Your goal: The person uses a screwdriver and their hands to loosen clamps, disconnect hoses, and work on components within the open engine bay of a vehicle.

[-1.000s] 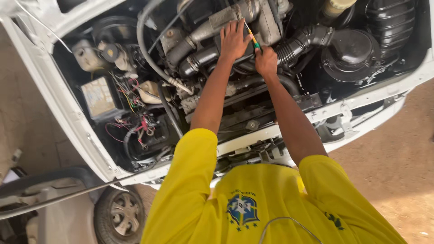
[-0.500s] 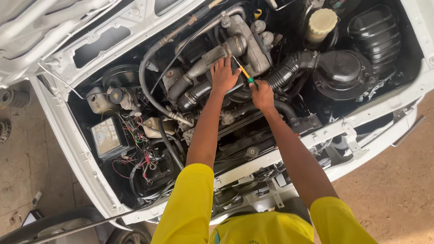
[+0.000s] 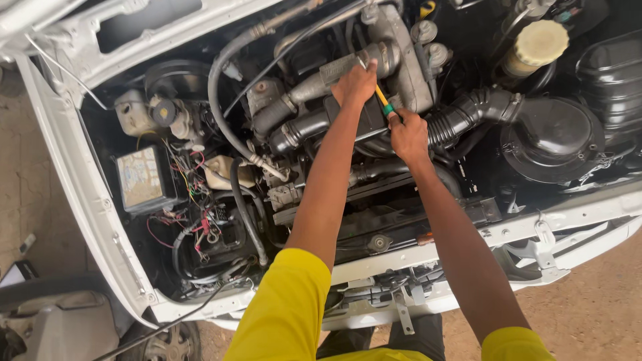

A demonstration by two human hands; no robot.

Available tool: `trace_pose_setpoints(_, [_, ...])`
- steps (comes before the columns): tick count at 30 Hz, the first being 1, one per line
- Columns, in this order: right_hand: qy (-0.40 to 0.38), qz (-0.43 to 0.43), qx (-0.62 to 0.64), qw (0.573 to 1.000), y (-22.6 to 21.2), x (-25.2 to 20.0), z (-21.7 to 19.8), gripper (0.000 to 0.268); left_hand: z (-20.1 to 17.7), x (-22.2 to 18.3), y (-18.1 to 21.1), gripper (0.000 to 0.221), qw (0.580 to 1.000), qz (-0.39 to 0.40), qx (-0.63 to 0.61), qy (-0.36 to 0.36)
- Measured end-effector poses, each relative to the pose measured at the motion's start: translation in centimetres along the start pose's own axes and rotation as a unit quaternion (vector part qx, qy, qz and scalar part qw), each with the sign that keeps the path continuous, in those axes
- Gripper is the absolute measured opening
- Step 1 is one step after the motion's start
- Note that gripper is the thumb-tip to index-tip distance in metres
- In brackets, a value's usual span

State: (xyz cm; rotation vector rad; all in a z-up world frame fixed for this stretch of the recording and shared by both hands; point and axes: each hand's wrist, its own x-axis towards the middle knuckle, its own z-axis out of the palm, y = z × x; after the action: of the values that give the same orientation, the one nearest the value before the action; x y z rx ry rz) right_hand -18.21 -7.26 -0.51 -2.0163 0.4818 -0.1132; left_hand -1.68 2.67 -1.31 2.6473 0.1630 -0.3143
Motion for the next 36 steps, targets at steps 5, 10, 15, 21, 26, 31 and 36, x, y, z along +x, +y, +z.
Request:
trace_pose_setpoints(5, [0.038, -0.025, 0.015, 0.999, -0.7, -1.2, 0.8, 0.026, 1.1, 3.0, -1.5, 0.063, 0.998, 0.018, -0.067, -0.003])
trace_pose_setpoints(10, [0.045, -0.036, 0.034, 0.998, -1.2, -1.5, 0.7, 0.029, -1.0, 0.8, -1.1, 0.049, 0.997, 0.048, -0.065, -0.018])
trace_pose_setpoints(15, [0.059, -0.014, 0.012, 0.998, -0.9, -1.4, 0.1, 0.031, -2.6, -0.2, -0.4, 0.049, 0.993, 0.017, -0.091, -0.075])
trace_pose_setpoints(21, [0.123, -0.116, -0.04, 0.985, 1.2, -0.4, 0.6, 0.03, -1.2, 1.7, -1.9, 0.037, 0.989, 0.079, -0.097, -0.073])
trace_pose_setpoints(26, [0.048, 0.019, -0.052, 0.997, -0.3, 0.0, 0.1, 0.032, -1.3, 1.8, -1.3, 0.025, 0.993, 0.027, -0.077, -0.089])
trace_pose_setpoints(31, [0.053, 0.008, -0.078, 0.996, -0.3, 0.8, 0.4, 0.034, -0.9, 2.8, -0.9, 0.024, 0.994, -0.018, -0.053, -0.096])
trace_pose_setpoints(36, [0.057, 0.011, -0.04, 0.997, 0.4, 1.4, 1.4, 0.036, 2.8, 7.8, -4.2, 0.025, 0.974, 0.064, -0.177, -0.123])
